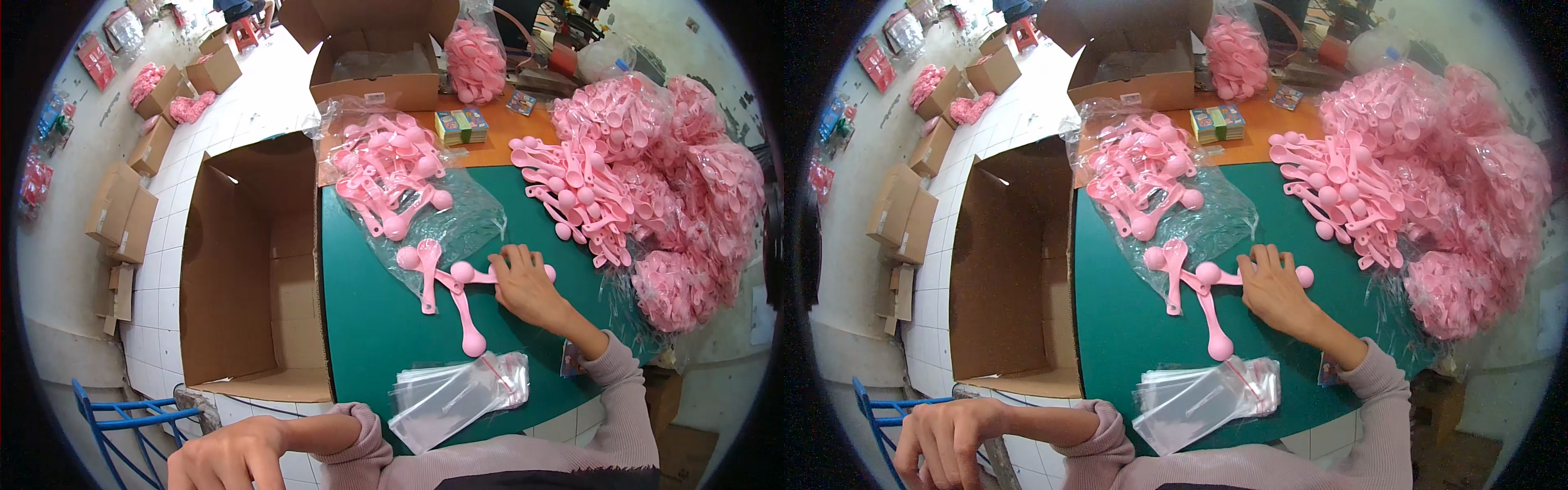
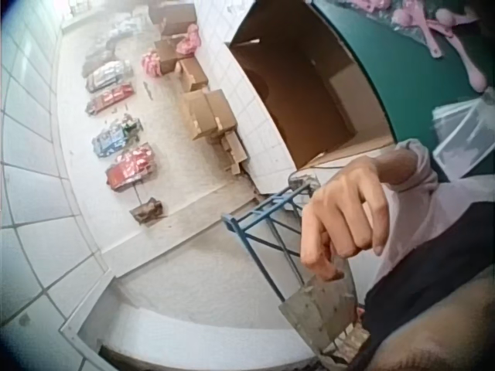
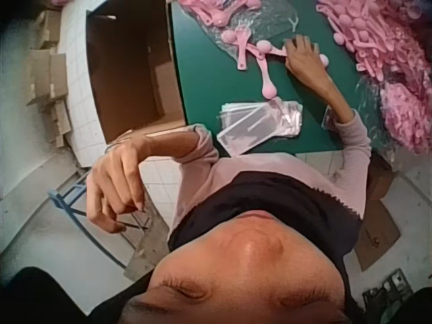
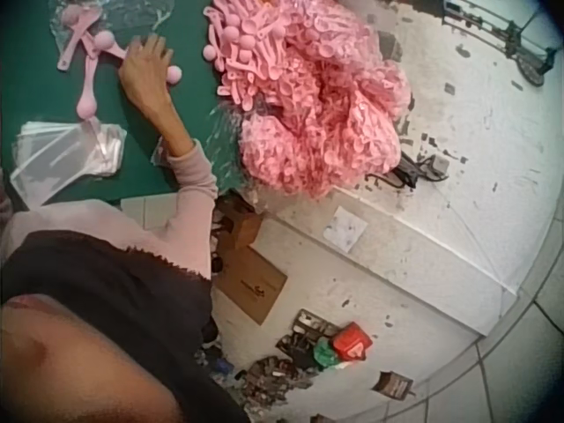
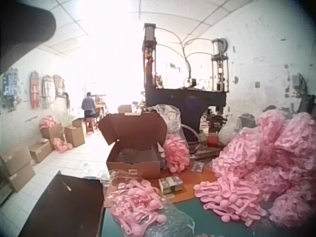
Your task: The person unpacks pink plastic spoons from a clear plastic bag and places them on a green table. They repeatedly pick up spoons, separate them, and arrange them on the table. The person also handles small colorful cards and a stack of clear plastic bags.
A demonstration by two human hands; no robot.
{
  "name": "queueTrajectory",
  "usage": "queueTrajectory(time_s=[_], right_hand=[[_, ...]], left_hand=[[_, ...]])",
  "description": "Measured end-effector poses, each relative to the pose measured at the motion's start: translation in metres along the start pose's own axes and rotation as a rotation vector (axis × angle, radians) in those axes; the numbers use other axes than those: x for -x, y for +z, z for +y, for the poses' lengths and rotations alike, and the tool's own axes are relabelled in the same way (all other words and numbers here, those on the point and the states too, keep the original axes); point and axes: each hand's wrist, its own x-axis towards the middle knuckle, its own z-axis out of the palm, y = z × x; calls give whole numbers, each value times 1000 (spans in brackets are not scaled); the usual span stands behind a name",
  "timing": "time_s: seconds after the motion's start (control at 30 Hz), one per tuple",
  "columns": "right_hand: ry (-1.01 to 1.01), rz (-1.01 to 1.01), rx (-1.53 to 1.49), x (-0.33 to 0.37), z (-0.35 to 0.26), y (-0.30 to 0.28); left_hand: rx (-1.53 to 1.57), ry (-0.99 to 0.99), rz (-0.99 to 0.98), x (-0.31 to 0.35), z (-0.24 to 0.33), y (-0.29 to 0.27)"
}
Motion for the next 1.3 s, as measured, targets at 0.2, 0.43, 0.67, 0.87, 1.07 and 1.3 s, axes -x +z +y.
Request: queueTrajectory(time_s=[0.2,0.43,0.67,0.87,1.07,1.3], right_hand=[[-11,-53,-211,14,-57,-16],[89,-153,-365,25,-51,-16],[238,59,92,43,2,-7],[150,79,122,52,2,24],[18,118,79,51,13,23],[282,513,271,-33,121,-42]], left_hand=[[3,20,48,-1,-9,4],[26,75,69,-6,-9,8],[28,34,84,0,-5,7],[21,0,106,0,-2,11],[1,-11,59,2,0,9],[-27,-15,56,-4,1,14]])
